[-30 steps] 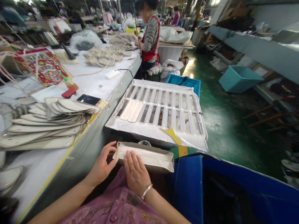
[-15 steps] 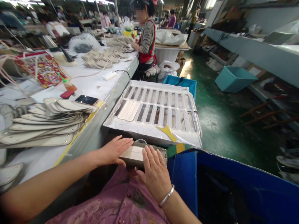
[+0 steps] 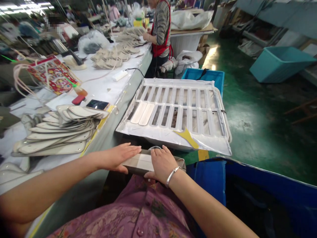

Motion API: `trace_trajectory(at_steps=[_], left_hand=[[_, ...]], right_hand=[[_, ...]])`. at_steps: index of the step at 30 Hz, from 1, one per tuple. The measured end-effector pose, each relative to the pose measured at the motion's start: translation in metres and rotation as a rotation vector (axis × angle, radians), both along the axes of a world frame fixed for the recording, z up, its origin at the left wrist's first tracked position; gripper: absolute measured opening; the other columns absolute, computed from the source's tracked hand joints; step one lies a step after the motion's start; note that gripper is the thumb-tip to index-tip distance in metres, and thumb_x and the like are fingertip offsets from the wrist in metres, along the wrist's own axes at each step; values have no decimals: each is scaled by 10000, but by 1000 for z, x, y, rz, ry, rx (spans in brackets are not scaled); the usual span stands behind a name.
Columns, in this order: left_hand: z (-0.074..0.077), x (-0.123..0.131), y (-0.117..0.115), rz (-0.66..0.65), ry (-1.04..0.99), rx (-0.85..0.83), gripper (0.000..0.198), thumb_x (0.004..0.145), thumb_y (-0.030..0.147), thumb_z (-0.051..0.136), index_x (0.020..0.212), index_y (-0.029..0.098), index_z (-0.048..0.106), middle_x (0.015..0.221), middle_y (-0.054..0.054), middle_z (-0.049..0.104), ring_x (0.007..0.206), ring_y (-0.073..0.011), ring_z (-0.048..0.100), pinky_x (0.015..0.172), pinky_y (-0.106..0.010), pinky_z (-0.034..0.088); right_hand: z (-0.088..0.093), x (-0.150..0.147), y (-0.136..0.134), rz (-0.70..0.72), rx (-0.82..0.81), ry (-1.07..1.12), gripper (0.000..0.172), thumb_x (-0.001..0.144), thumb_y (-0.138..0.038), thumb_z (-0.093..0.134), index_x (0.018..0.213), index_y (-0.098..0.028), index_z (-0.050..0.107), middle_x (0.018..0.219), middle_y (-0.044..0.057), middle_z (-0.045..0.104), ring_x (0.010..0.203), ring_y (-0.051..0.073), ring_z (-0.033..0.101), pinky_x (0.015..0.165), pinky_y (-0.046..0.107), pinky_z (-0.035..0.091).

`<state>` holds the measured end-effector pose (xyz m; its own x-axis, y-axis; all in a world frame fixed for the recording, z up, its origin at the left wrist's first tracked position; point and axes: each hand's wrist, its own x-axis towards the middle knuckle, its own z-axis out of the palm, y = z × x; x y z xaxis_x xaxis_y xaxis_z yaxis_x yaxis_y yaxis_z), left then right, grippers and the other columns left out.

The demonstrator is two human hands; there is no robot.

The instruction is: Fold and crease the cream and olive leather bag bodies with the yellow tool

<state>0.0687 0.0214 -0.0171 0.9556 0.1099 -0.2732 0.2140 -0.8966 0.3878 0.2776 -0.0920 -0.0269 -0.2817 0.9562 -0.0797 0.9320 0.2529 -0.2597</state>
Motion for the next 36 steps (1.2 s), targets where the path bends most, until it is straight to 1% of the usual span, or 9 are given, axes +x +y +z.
trace_trajectory(at_steps=[6,10,13,15,19,23,26,29,36], left_hand=[[7,-1,6,81,38,-83,866,637,346,749,1356,136,316,1404,-183,336,1283,-279,326,1066,-407,218],[13,5,5,86,67,-104,886,625,372,752,1361,132,322,1416,-169,320,1291,-261,317,1063,-360,241],[15,3,-3,101,79,-68,879,640,412,723,1378,202,294,1431,-126,306,1293,-263,316,1069,-409,216],[9,5,-8,139,108,-21,885,666,425,685,1400,272,215,1441,-92,290,1297,-273,308,1065,-495,173],[-13,39,-23,169,153,45,972,624,533,677,1409,211,203,1452,-129,231,1320,-297,249,1078,-502,138],[-14,101,-49,118,176,-40,1006,633,681,575,1401,127,233,1442,-176,212,1319,-324,235,1066,-498,197],[-10,134,-63,109,179,-43,1001,641,629,611,1393,82,240,1435,-192,230,1306,-333,261,1062,-491,221],[-9,144,-66,101,202,3,960,646,526,656,1381,51,262,1420,-201,276,1283,-333,308,1052,-479,251],[-12,140,-67,111,164,47,900,647,494,654,1360,59,320,1386,-196,358,1237,-334,378,1024,-480,297]], right_hand=[[-7,-2,-2,-24,5,40,841,578,-605,688,1179,-52,486,1071,167,590,1028,284,519,1025,447,246],[3,-2,-6,-52,-9,64,816,577,-598,691,1168,-70,498,1093,179,584,1050,299,514,1031,466,224],[17,22,-3,-42,-41,147,705,692,-598,592,1187,-106,490,1156,163,564,1098,273,499,1025,420,259],[18,58,3,-179,-67,168,580,826,-544,444,1250,-147,430,1236,126,518,1161,215,458,1000,336,309],[-17,143,18,-671,-218,-25,486,861,-456,417,1175,-91,480,1133,175,553,1056,257,538,865,361,421],[-80,179,28,-749,-399,-91,729,595,-443,742,1190,-114,481,1111,168,553,979,306,568,781,389,459],[-113,181,38,-759,-432,-117,633,719,-367,673,1258,-160,413,1218,134,481,1086,282,488,846,422,433],[-129,189,52,-777,-448,-129,440,828,-320,562,1224,-170,443,1264,110,435,1134,262,435,888,448,409],[-133,197,76,-828,-561,-55,330,843,-312,557,1122,-140,522,1105,80,552,962,203,553,811,397,470]])
